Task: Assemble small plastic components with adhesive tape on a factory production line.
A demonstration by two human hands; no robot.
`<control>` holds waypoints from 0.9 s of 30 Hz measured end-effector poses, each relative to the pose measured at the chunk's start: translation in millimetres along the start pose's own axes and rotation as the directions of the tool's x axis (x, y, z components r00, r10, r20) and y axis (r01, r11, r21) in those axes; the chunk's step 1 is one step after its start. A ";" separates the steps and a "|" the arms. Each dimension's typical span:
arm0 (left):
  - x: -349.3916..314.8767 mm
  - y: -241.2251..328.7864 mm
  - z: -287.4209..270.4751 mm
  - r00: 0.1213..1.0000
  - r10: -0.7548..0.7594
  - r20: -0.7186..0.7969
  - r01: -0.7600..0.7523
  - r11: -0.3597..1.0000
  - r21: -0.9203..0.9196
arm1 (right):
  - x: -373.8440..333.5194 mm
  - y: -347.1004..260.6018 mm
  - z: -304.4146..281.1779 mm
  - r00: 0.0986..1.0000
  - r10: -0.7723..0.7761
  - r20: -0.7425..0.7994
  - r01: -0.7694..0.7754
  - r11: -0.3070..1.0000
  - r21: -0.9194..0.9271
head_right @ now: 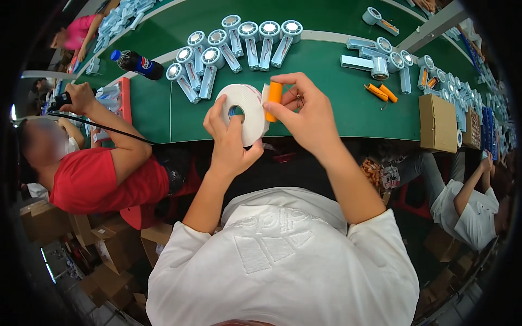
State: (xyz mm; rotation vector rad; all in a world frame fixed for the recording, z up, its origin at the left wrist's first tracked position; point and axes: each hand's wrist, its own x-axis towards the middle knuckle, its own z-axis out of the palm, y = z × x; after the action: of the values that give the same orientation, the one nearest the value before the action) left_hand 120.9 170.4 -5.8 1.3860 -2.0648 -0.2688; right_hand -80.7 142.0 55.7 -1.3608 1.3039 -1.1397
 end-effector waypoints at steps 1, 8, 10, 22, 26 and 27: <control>0.6 4.4 4.9 1.000 -0.002 -0.002 0.002 1.000 -0.002 | -3.1 -0.1 10.0 1.000 0.000 0.001 0.000 1.000 -0.003; -3.7 23.5 24.9 0.965 -0.262 -0.007 0.254 0.943 -0.217 | -19.0 35.9 54.2 0.814 -0.321 -0.484 0.323 0.943 -0.082; -4.6 24.2 24.2 0.955 -0.290 0.054 0.294 0.917 -0.269 | -13.5 49.3 52.3 0.759 -0.449 -0.472 0.386 0.894 -0.229; -12.9 -23.9 25.4 0.968 -0.197 0.158 0.171 0.971 0.165 | 54.6 87.5 -48.3 0.810 0.191 -0.554 0.083 0.899 0.431; 0.6 -25.4 18.9 0.978 -0.160 0.131 0.126 0.964 0.236 | 33.9 105.5 -73.3 0.864 0.344 -0.369 0.033 0.692 0.721; 9.6 -24.5 19.4 0.986 -0.109 0.128 0.080 0.974 0.210 | 27.0 110.9 -76.9 0.874 0.372 -0.314 0.016 0.622 0.783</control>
State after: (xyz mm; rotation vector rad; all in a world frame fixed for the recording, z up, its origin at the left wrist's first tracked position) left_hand 125.5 148.2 -29.3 1.6329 -2.1934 -0.2024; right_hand -174.3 110.5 -40.1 -0.3045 1.0053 -1.6669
